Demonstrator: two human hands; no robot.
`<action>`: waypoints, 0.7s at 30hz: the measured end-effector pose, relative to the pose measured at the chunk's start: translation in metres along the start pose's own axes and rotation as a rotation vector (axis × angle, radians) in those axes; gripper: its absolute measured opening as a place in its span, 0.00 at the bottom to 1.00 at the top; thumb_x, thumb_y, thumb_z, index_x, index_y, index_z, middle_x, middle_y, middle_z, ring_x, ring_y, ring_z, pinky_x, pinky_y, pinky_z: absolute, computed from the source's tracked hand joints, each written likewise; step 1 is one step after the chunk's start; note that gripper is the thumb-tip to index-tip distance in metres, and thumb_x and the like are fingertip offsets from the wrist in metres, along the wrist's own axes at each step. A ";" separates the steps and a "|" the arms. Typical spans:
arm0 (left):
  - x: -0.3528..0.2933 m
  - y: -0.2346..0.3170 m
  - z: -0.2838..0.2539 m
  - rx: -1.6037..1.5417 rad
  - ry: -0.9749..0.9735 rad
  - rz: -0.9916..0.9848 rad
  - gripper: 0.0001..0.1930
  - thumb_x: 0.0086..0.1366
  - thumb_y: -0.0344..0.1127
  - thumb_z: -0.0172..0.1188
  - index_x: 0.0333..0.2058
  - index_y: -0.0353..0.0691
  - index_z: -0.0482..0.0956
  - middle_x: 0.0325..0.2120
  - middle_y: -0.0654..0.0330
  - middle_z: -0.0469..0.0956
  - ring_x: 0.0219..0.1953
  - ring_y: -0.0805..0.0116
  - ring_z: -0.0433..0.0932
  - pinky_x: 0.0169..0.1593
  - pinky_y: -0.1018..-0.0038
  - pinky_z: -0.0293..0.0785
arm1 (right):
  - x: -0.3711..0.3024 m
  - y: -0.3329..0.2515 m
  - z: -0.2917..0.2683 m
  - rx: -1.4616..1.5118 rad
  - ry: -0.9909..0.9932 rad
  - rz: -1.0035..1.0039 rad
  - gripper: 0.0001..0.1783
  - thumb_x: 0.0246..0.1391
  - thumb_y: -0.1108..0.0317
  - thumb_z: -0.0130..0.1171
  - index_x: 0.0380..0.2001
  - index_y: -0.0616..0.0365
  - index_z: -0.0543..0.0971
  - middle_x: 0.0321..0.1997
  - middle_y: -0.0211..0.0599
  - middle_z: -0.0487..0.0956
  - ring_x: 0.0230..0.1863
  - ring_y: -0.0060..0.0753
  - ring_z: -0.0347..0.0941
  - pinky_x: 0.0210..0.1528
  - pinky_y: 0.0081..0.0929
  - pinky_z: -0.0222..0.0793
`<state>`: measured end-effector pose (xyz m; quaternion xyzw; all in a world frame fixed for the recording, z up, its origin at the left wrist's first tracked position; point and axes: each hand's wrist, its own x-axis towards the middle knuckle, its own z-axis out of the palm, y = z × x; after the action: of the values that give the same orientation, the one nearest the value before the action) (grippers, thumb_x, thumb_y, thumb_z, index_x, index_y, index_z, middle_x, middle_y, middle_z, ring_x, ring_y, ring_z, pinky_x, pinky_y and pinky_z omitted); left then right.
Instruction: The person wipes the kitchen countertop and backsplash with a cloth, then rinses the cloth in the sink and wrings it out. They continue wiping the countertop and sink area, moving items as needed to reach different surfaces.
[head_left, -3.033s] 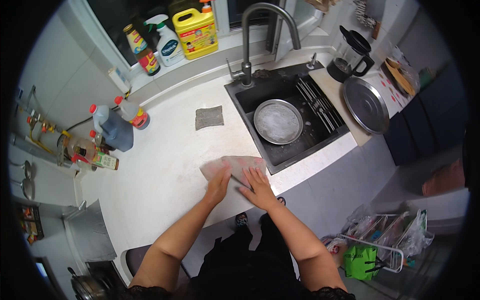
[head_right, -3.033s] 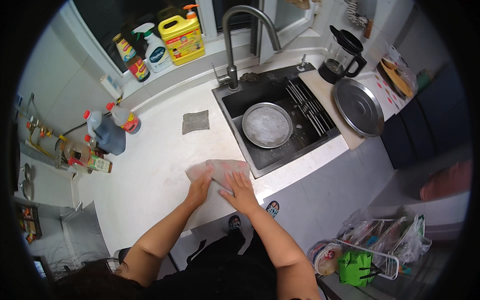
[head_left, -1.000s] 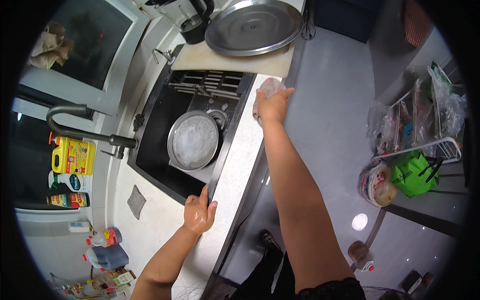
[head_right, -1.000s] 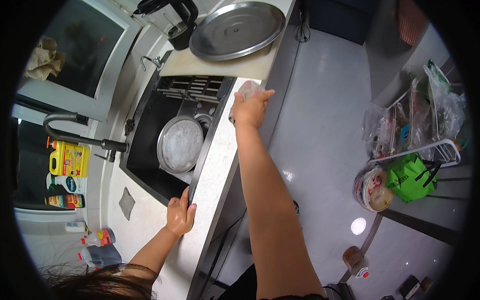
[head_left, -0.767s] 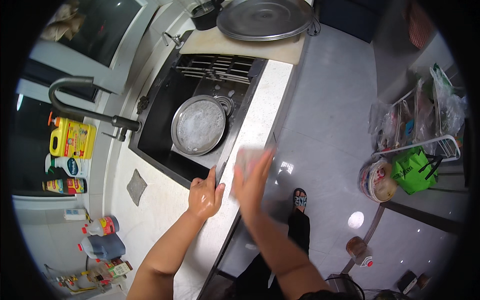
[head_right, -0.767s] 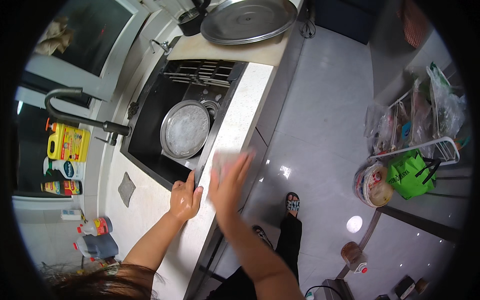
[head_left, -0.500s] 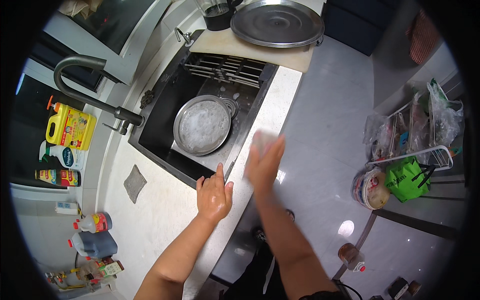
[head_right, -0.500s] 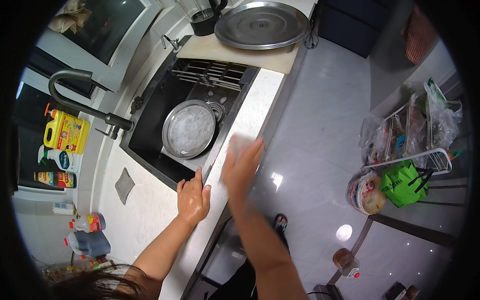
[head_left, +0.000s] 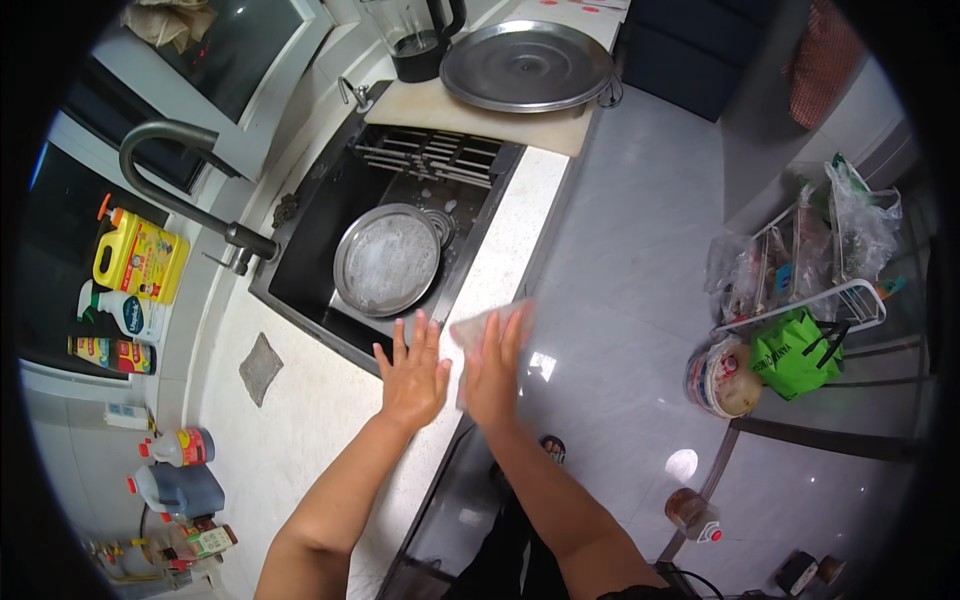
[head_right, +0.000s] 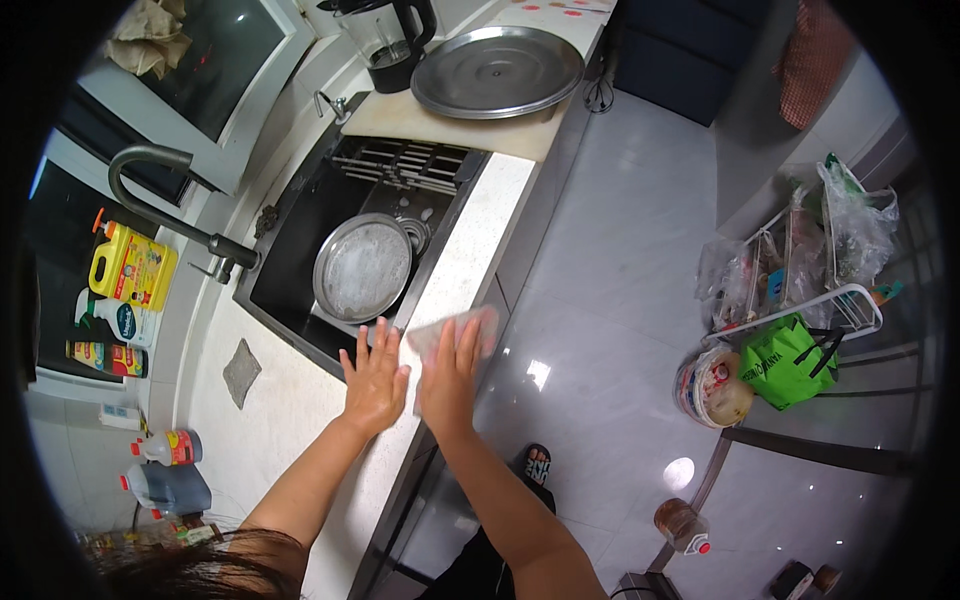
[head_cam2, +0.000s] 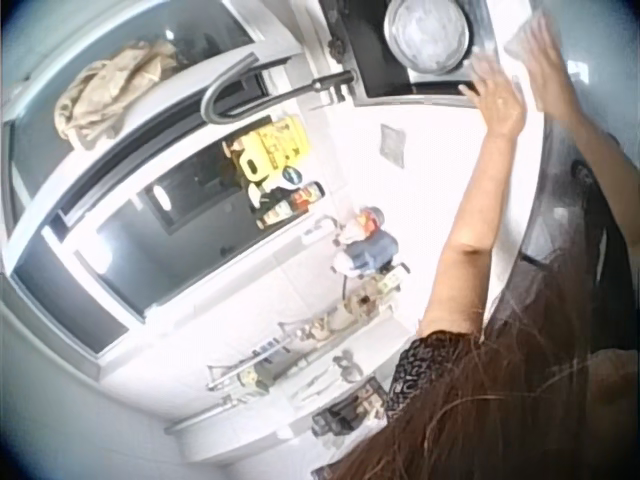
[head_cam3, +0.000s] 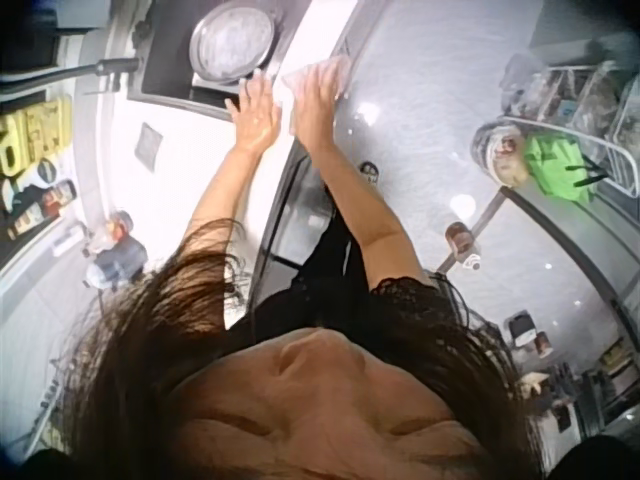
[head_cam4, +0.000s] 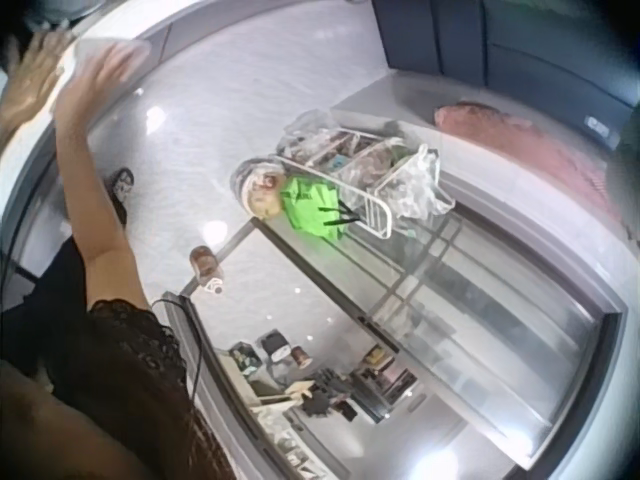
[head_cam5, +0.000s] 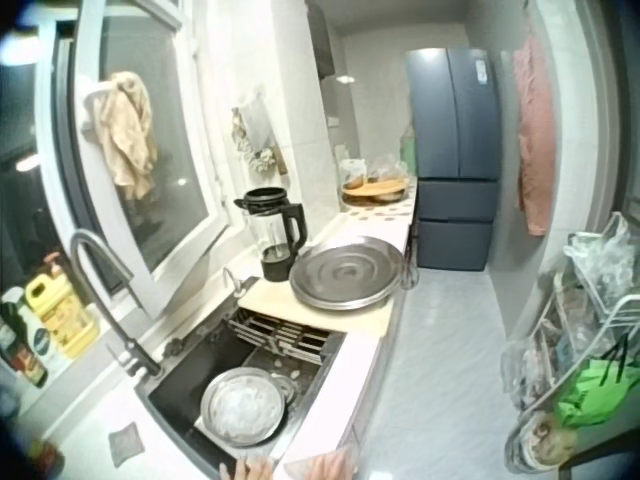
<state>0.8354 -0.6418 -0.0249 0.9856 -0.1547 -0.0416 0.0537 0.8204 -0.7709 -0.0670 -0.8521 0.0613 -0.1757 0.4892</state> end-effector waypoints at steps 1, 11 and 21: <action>0.003 0.004 -0.002 0.010 -0.027 0.039 0.32 0.68 0.45 0.44 0.67 0.36 0.52 0.69 0.50 0.47 0.67 0.41 0.50 0.64 0.35 0.43 | 0.005 -0.001 -0.001 0.011 0.006 -0.020 0.32 0.59 0.71 0.51 0.65 0.66 0.58 0.72 0.67 0.43 0.73 0.69 0.37 0.71 0.55 0.36; 0.007 0.024 -0.007 -0.072 0.084 0.099 0.32 0.65 0.40 0.50 0.66 0.38 0.55 0.67 0.47 0.53 0.62 0.35 0.58 0.60 0.41 0.55 | 0.215 0.066 0.002 -0.540 0.118 -0.106 0.27 0.60 0.64 0.51 0.62 0.58 0.67 0.72 0.50 0.54 0.70 0.71 0.45 0.70 0.55 0.44; 0.009 0.023 -0.006 -0.074 0.017 0.060 0.31 0.66 0.44 0.48 0.65 0.39 0.57 0.68 0.51 0.51 0.66 0.40 0.53 0.63 0.41 0.51 | 0.067 0.046 -0.025 -0.267 -0.193 -0.505 0.24 0.55 0.66 0.52 0.54 0.66 0.73 0.63 0.53 0.67 0.68 0.69 0.51 0.69 0.61 0.44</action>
<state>0.8377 -0.6656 -0.0172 0.9782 -0.1820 -0.0371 0.0928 0.8772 -0.8335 -0.0790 -0.9100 -0.1766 -0.2006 0.3170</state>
